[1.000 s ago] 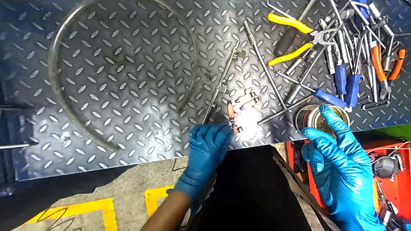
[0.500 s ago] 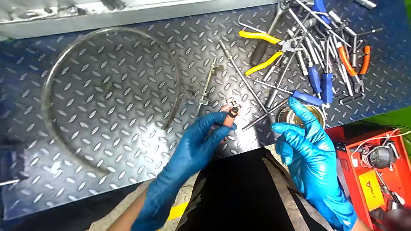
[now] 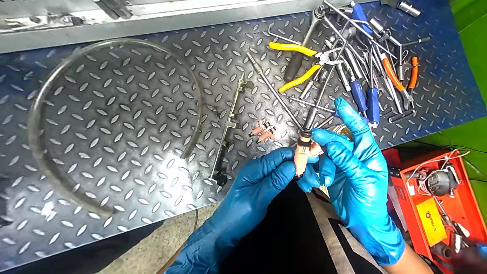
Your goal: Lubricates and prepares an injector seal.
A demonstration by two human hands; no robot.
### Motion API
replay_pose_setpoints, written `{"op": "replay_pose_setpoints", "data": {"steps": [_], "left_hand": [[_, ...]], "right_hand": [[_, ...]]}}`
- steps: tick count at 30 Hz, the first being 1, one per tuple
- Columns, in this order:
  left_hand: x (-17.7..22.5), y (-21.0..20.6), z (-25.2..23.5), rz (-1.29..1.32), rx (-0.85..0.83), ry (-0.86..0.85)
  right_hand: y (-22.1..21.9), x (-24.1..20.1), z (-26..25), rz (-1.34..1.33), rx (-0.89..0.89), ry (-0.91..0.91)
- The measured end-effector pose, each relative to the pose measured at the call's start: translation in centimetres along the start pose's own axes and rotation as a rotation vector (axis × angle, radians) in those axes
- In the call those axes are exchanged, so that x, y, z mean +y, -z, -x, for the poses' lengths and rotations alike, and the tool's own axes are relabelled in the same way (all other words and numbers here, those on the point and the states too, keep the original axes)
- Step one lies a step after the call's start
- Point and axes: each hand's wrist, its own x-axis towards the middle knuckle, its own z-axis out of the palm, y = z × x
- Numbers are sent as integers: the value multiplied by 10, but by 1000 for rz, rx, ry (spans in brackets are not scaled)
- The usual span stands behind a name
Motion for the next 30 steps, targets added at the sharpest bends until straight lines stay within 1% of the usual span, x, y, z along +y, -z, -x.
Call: {"op": "replay_pose_setpoints", "data": {"steps": [4,7,17,23,30], "left_hand": [[0,1,2,22,8,10],[0,1,3,-23,24,2],[12,-7,8,-229,227,-17],[12,-6,8,-418,276,-142],[10,-5,7,-516,354,-252]], "right_hand": [[-1,4,1,31,-7,38],[-2,7,3,106,-14,115],[-10,12,4,339,-19,351],[-12,14,2,480,-44,459],[-16,17,2,583,-51,509]]}}
